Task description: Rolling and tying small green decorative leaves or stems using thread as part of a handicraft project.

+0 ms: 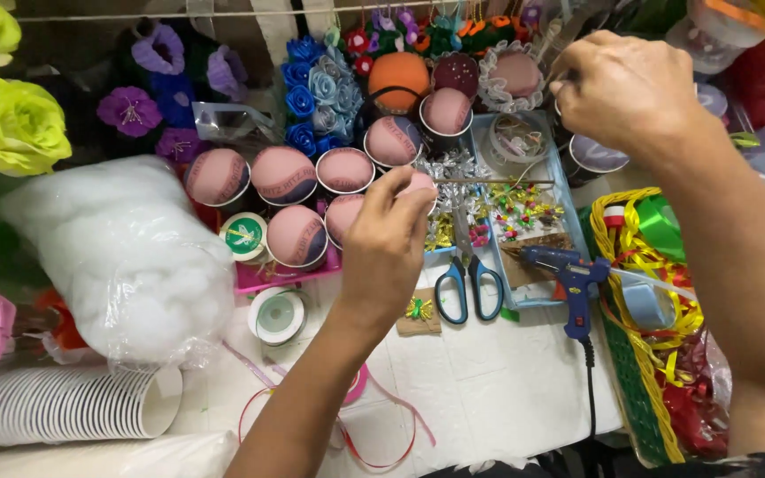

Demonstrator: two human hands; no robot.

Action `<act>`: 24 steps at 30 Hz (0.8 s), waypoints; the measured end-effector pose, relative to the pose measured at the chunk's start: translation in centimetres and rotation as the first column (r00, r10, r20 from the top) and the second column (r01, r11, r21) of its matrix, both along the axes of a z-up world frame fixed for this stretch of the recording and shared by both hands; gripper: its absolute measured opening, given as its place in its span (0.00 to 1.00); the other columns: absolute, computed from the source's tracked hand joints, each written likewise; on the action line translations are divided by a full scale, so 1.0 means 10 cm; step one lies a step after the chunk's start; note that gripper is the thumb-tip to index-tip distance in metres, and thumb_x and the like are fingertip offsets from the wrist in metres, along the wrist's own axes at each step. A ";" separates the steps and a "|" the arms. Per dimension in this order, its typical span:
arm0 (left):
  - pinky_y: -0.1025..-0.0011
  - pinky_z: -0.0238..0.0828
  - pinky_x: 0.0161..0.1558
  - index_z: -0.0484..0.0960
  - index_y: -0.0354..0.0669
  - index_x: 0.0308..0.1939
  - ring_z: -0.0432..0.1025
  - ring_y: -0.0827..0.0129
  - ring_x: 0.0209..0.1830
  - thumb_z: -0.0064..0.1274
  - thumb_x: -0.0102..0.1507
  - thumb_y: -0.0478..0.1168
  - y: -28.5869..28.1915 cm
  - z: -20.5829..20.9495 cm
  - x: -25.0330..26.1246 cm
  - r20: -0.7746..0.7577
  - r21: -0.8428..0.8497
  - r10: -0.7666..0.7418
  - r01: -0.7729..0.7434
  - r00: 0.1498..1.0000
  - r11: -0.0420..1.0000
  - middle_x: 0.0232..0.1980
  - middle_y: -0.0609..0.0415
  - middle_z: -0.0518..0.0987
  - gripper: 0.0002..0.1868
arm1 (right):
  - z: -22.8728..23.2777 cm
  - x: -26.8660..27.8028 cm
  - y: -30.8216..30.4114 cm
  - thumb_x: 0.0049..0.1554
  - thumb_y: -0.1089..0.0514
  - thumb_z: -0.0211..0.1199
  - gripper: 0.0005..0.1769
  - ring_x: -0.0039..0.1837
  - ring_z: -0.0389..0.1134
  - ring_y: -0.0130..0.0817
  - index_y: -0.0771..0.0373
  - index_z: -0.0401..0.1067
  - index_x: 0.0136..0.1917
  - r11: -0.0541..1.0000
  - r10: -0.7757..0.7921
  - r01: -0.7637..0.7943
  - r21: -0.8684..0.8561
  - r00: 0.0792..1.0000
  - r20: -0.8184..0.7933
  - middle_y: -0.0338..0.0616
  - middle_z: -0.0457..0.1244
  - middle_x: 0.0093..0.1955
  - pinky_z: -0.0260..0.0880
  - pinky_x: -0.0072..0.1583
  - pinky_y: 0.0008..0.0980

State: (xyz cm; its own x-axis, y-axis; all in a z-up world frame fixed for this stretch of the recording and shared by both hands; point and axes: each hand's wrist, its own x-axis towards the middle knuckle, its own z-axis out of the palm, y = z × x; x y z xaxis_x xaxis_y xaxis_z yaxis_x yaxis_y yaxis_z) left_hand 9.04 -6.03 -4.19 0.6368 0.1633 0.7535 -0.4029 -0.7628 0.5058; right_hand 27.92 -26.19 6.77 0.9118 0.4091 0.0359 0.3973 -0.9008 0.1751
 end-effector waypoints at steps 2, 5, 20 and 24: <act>0.60 0.77 0.58 0.82 0.41 0.49 0.77 0.53 0.57 0.55 0.68 0.28 -0.09 -0.11 0.20 0.016 0.049 0.001 -0.001 1.000 0.999 0.60 0.39 0.76 0.08 | -0.13 -0.03 0.02 0.66 0.44 0.50 0.23 0.62 0.68 0.57 0.52 0.76 0.66 0.996 0.080 -0.085 0.018 0.981 0.176 0.44 0.67 0.69 0.72 0.50 0.61; 0.58 0.79 0.56 0.83 0.43 0.51 0.77 0.47 0.60 0.52 0.70 0.31 -0.21 -0.21 0.43 0.014 0.137 0.012 -0.014 1.000 0.991 0.65 0.36 0.74 0.08 | -0.23 -0.25 0.14 0.69 0.45 0.54 0.16 0.63 0.65 0.45 0.54 0.76 0.58 0.938 0.216 -0.206 0.278 0.976 -0.004 0.46 0.69 0.61 0.64 0.60 0.52; 0.64 0.75 0.60 0.82 0.39 0.39 0.76 0.52 0.62 0.48 0.72 0.35 -0.52 -0.43 0.92 0.293 0.263 0.043 -0.124 0.955 0.957 0.66 0.36 0.73 0.09 | -0.82 -0.23 0.27 0.54 0.62 0.61 0.06 0.40 0.61 0.20 0.62 0.78 0.42 0.394 0.524 0.346 0.852 0.677 -0.517 0.34 0.65 0.36 0.57 0.43 0.21; 0.64 0.75 0.61 0.82 0.39 0.40 0.75 0.52 0.64 0.49 0.72 0.35 -0.52 -0.45 0.96 0.283 0.255 0.048 -0.124 0.958 0.959 0.68 0.36 0.72 0.08 | -0.92 -0.17 0.26 0.54 0.63 0.60 0.06 0.41 0.66 0.22 0.63 0.78 0.44 0.356 0.544 0.379 0.854 0.659 -0.520 0.35 0.67 0.38 0.60 0.44 0.22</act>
